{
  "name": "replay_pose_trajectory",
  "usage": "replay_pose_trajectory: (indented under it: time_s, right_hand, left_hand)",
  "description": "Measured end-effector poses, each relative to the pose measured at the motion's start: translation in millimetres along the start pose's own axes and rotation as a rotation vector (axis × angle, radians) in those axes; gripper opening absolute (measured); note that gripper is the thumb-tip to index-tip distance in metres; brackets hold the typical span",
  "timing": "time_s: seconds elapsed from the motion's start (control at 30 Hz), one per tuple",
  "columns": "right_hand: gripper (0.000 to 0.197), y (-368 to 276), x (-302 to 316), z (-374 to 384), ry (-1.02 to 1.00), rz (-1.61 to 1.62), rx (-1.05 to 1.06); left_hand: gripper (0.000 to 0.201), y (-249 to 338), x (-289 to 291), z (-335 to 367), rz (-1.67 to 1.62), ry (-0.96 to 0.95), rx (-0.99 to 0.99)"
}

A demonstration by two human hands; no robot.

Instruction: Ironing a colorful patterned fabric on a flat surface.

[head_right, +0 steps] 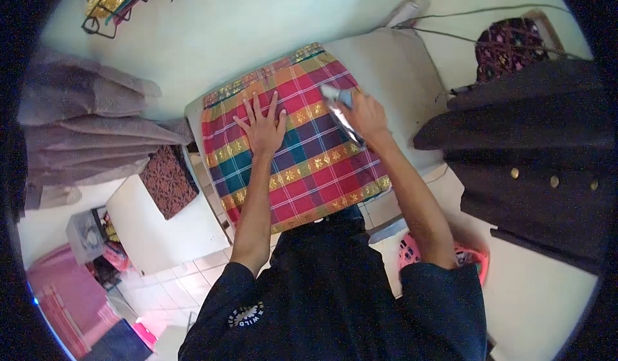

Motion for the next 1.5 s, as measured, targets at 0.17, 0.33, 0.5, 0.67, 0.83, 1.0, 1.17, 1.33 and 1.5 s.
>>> replay_pose_trajectory:
  time_s: [0.17, 0.33, 0.5, 0.67, 0.83, 1.0, 1.17, 1.33, 1.5]
  right_hand:
    - [0.045, 20, -28, -99, -0.32, -0.184, 0.731]
    - [0.043, -13, -13, -67, -0.209, -0.17, 0.429]
    - [0.045, -45, -25, -53, -0.411, -0.135, 0.798]
    - [0.043, -68, -38, -72, -0.336, -0.197, 0.926]
    - [0.042, -94, -41, -95, -0.516, -0.244, 1.125]
    - [0.045, -127, -71, -123, -0.295, -0.201, 0.944]
    - [0.044, -172, -77, -159, -0.593, -0.297, 1.271]
    - [0.044, -201, -91, -176, -0.396, -0.162, 0.796]
    - [0.038, -198, -89, -220, -0.462, -0.221, 0.847]
  left_hand:
    - [0.054, -9, 13, -19, -0.057, -0.039, -0.008]
    - [0.051, 8, 42, -104, -0.107, -0.08, 0.003]
    - [0.049, -23, 74, -215, -0.055, -0.009, 0.226]
    - [0.049, -53, 92, -280, -0.167, 0.189, 0.626]
    - [0.047, -72, 90, -302, -0.742, 0.338, 0.787]
    - [0.044, -91, 88, -313, -0.989, 0.331, 0.826]
    - [0.041, -107, 67, -332, -0.953, 0.294, 0.749]
    - [0.034, -93, 101, -292, -0.704, 0.46, 0.48]
    - [0.05, -79, 92, -251, -1.185, 0.414, 0.29]
Point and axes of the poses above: each hand's wrist, its own z-axis towards the middle knuckle, its own x-axis out of the back of the hand, y = z × x, the point moved 3 cm from there along z, towards the middle knuckle, and after that the axes turned 2 degrees about -x, right-handed, at the moved point
